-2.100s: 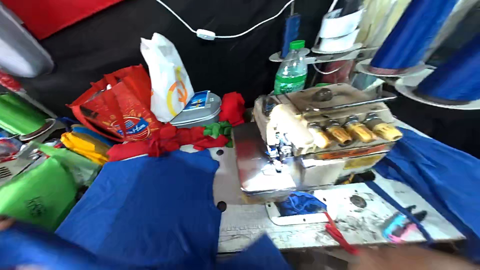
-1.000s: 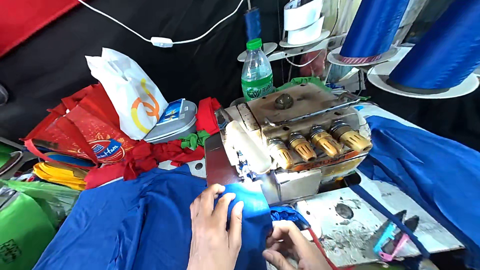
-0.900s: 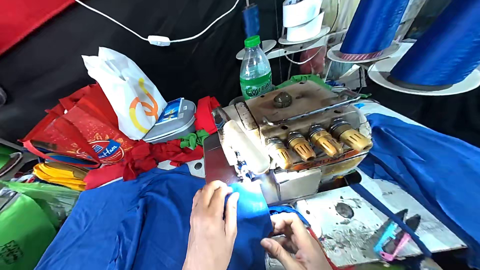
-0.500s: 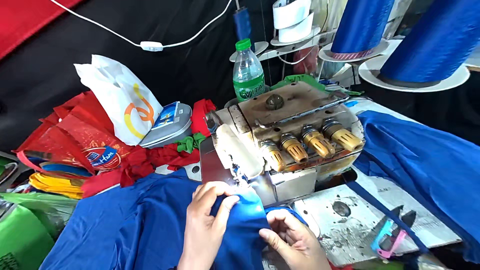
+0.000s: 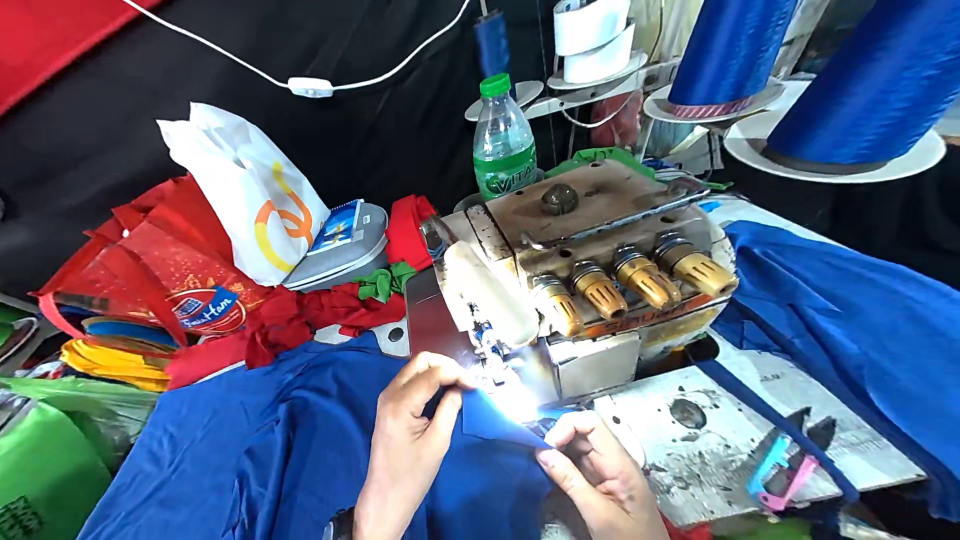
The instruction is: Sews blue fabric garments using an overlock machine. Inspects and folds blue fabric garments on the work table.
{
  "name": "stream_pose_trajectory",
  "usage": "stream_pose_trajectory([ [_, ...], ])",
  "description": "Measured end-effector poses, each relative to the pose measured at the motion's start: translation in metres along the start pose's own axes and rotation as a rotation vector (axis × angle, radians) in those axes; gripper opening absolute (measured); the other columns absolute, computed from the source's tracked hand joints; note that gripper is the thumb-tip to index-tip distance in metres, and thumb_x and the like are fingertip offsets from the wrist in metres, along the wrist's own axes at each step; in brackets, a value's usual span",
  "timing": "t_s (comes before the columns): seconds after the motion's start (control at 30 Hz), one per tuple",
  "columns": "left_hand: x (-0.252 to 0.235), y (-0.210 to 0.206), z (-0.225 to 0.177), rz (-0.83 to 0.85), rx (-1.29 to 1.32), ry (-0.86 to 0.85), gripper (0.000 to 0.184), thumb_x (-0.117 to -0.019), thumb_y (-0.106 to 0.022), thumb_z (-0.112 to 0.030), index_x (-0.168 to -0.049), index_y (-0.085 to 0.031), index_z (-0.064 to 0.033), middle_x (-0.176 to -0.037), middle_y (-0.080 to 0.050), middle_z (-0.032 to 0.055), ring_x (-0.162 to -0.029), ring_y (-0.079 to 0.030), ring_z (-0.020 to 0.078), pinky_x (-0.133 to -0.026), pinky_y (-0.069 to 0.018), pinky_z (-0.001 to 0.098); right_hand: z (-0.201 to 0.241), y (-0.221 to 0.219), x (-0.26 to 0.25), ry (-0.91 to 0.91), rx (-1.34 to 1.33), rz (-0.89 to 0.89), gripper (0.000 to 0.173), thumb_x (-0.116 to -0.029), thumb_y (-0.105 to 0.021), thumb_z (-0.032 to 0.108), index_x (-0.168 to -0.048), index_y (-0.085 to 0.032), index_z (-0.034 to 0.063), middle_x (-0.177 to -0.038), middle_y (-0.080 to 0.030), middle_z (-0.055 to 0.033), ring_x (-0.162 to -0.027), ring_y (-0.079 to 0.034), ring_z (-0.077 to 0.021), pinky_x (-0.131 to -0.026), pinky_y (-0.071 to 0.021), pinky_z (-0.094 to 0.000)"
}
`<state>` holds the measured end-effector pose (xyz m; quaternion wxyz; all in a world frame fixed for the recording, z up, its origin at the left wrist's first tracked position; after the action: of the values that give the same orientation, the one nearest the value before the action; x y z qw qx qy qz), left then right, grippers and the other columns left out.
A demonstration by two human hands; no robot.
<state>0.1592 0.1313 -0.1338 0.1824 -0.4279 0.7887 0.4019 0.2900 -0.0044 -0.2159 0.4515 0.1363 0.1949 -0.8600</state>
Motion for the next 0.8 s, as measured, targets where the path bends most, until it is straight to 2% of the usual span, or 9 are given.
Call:
stream_pose_trajectory([
  [0.1,-0.003,-0.003,0.001,-0.054,-0.006,0.055,0.020,-0.0890,-0.063,-0.003,-0.106,-0.071,-0.0105,-0.096,-0.071,-0.0050,-0.091,-0.068,0.0039,-0.085,-0.0579,0.0206,-0.001,0.004,-0.002,0.024,-0.105,-0.038,0.021,-0.0946,-0.063,0.000,-0.106,-0.055,0.0151,-0.092,-0.065,0.0130,-0.084,-0.062,0.0048,-0.076,-0.0548,-0.0146],
  [0.17,-0.007,-0.006,-0.001,-0.064,-0.029,0.071,0.020,-0.0878,-0.063,-0.002,-0.105,-0.071,-0.0097,-0.093,-0.070,-0.0054,-0.088,-0.067,0.0028,-0.082,-0.0569,0.0185,-0.001,0.005,-0.003,0.028,-0.172,-0.071,0.023,-0.0938,-0.063,-0.001,-0.105,-0.055,0.0178,-0.091,-0.065,0.0139,-0.084,-0.063,0.0046,-0.076,-0.0549,-0.0141],
  [0.3,-0.010,-0.007,-0.001,-0.045,-0.063,0.060,0.017,-0.0877,-0.063,-0.002,-0.097,-0.074,-0.0107,-0.096,-0.071,-0.0053,-0.090,-0.067,0.0017,-0.082,-0.0573,0.0175,-0.003,0.005,-0.003,0.004,-0.169,-0.071,0.025,-0.0936,-0.062,-0.002,-0.111,-0.055,0.0142,-0.091,-0.065,0.0138,-0.082,-0.063,0.0042,-0.074,-0.0549,-0.0141],
  [0.4,-0.008,-0.005,-0.001,-0.008,-0.053,0.045,0.016,-0.0898,-0.063,-0.004,-0.092,-0.078,-0.0116,-0.099,-0.071,-0.0039,-0.095,-0.068,0.0034,-0.082,-0.0587,0.0182,0.000,0.005,-0.003,-0.040,-0.118,-0.070,0.028,-0.0931,-0.062,-0.004,-0.119,-0.057,0.0061,-0.091,-0.068,0.0130,-0.080,-0.065,0.0031,-0.072,-0.0561,-0.0157],
  [0.53,-0.005,0.003,-0.008,0.069,0.063,0.050,0.014,-0.0980,-0.063,-0.015,-0.096,-0.076,-0.0126,-0.104,-0.069,-0.0033,-0.101,-0.066,0.0048,-0.087,-0.0580,0.0199,0.010,0.005,0.000,-0.093,-0.117,-0.080,0.015,-0.0898,-0.066,-0.006,-0.099,-0.068,0.0060,-0.092,-0.072,0.0106,-0.081,-0.067,0.0032,-0.075,-0.0585,-0.0167],
  [0.6,-0.005,0.004,-0.015,0.106,0.071,0.041,0.018,-0.1013,-0.060,-0.021,-0.094,-0.074,-0.0117,-0.093,-0.067,-0.0053,-0.090,-0.064,0.0006,-0.080,-0.0553,0.0161,0.008,0.006,0.005,-0.074,-0.081,0.039,0.009,-0.0965,-0.064,0.003,-0.101,-0.067,0.0106,-0.102,-0.068,0.0118,-0.093,-0.064,0.0045,-0.084,-0.0566,-0.0166],
  [0.67,-0.007,0.002,-0.025,0.117,-0.017,0.014,0.024,-0.1035,-0.059,-0.025,-0.091,-0.072,-0.0092,-0.082,-0.063,-0.0058,-0.079,-0.059,-0.0032,-0.071,-0.0499,0.0120,0.013,0.004,0.012,-0.092,-0.070,0.126,0.009,-0.0996,-0.061,0.007,-0.106,-0.064,0.0135,-0.107,-0.068,0.0146,-0.098,-0.063,0.0069,-0.087,-0.0552,-0.0158],
  [0.7,-0.007,0.000,-0.027,0.092,-0.128,-0.003,0.023,-0.1017,-0.060,-0.025,-0.091,-0.073,-0.0096,-0.079,-0.063,-0.0060,-0.077,-0.059,-0.0035,-0.070,-0.0500,0.0116,0.016,0.002,0.016,-0.123,-0.076,0.143,0.012,-0.0986,-0.061,0.004,-0.107,-0.061,0.0119,-0.102,-0.068,0.0147,-0.093,-0.064,0.0073,-0.082,-0.0552,-0.0160],
  [0.8,-0.003,-0.009,-0.023,0.035,-0.433,0.006,0.017,-0.0928,-0.064,-0.028,-0.093,-0.076,-0.0161,-0.085,-0.072,-0.0070,-0.082,-0.068,0.0024,-0.073,-0.0547,0.0219,0.020,-0.006,0.031,-0.215,-0.155,0.181,0.023,-0.0980,-0.059,-0.003,-0.113,-0.049,0.0099,-0.095,-0.068,0.0106,-0.081,-0.067,0.0020,-0.073,-0.0586,-0.0221],
])
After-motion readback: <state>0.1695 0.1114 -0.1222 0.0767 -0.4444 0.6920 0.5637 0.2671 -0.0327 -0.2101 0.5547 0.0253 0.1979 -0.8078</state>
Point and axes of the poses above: each hand's wrist, its own x-axis away from the middle knuckle, its own y-axis out of the back of the hand, z = x × y, the point moved 5 cm from there along -x, towards the middle knuckle
